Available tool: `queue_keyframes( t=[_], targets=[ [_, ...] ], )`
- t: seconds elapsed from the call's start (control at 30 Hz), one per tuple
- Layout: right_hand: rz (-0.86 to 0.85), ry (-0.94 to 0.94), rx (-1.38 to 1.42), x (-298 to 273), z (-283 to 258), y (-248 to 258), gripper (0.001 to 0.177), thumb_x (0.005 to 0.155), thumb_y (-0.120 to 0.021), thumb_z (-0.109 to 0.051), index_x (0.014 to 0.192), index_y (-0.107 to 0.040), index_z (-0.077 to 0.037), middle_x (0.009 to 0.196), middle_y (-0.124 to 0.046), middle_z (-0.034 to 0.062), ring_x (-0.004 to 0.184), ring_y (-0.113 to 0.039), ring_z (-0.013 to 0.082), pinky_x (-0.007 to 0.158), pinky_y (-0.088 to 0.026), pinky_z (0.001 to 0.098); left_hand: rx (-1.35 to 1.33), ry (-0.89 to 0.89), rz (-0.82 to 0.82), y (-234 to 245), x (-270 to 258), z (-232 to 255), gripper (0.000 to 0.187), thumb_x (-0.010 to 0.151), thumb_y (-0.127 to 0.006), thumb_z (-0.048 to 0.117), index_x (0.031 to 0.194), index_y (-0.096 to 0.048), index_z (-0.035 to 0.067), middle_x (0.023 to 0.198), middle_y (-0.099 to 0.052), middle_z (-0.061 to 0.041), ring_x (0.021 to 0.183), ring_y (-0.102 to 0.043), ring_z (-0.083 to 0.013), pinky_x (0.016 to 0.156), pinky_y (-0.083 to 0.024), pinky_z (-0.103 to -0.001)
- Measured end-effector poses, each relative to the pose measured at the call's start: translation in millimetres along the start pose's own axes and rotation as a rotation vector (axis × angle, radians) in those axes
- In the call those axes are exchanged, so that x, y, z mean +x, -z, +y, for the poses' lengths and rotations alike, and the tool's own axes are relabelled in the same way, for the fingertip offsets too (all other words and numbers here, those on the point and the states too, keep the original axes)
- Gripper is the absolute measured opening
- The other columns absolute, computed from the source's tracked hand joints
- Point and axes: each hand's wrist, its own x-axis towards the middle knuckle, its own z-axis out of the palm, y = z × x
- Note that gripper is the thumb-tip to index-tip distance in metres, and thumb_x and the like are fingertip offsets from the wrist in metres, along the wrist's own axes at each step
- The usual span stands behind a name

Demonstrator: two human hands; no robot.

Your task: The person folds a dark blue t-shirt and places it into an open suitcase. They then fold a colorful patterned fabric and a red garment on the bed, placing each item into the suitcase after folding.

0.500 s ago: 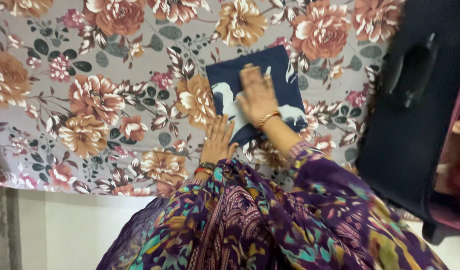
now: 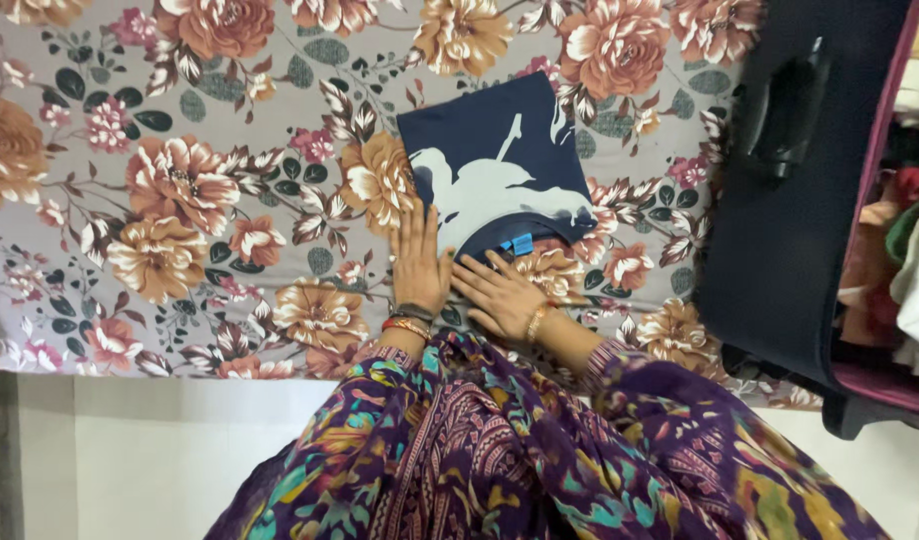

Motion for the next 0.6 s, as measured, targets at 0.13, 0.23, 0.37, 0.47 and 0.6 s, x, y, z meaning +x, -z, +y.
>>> queue_keyframes(
  t=[0.13,0.23,0.37,0.47,0.6],
  targets=[
    [0.105,-0.409,-0.123,-1,43,23,0.074,0.102,-0.040,-0.045,0.163,-0.021,-0.009,0.169,-0.022,0.0122,0.157,-0.017,0.0271,0.126,-0.008,0.0528,0.120,-0.063,-0.075,2,0,5,0.076,0.097,-0.053,0.044,0.159,-0.030,0.008,0.166,-0.025,-0.019,0.155,-0.020,-0.0351,0.125,-0.009,-0.056],
    [0.273,-0.517,0.009,13,83,37,0.080,0.104,-0.041,-0.051,0.163,-0.018,-0.003,0.171,-0.017,0.0173,0.158,-0.013,0.0315,0.126,-0.008,0.0502,0.126,-0.064,-0.064,1,-5,6,0.074,0.097,-0.054,0.041,0.159,-0.033,0.008,0.167,-0.026,-0.019,0.155,-0.021,-0.0348,0.125,-0.011,-0.056],
    [0.263,-0.658,0.087,-1,99,25,0.087,0.102,-0.043,-0.057,0.163,-0.016,-0.002,0.172,-0.016,0.0169,0.159,-0.011,0.0308,0.127,-0.007,0.0489,0.123,-0.063,-0.055,2,-8,5,0.071,0.098,-0.054,0.041,0.159,-0.037,0.010,0.167,-0.028,-0.018,0.156,-0.023,-0.0342,0.126,-0.013,-0.056],
    [0.306,-0.850,0.152,-22,113,7,0.086,0.105,-0.042,-0.057,0.164,-0.014,-0.001,0.172,-0.013,0.0178,0.160,-0.009,0.0311,0.128,-0.005,0.0491,0.127,-0.056,-0.060,-1,-1,6,0.071,0.097,-0.054,0.041,0.158,-0.038,0.010,0.168,-0.028,-0.017,0.156,-0.024,-0.0340,0.125,-0.015,-0.056],
    [0.538,-1.003,0.128,-31,111,-1,0.088,0.106,-0.048,-0.054,0.165,-0.013,0.002,0.173,-0.010,0.0250,0.161,-0.005,0.0359,0.128,-0.004,0.0507,0.164,-0.055,-0.073,-7,0,1,0.074,0.094,-0.056,0.042,0.157,-0.038,0.009,0.166,-0.029,-0.018,0.154,-0.025,-0.0353,0.124,-0.016,-0.058]
  ],
)
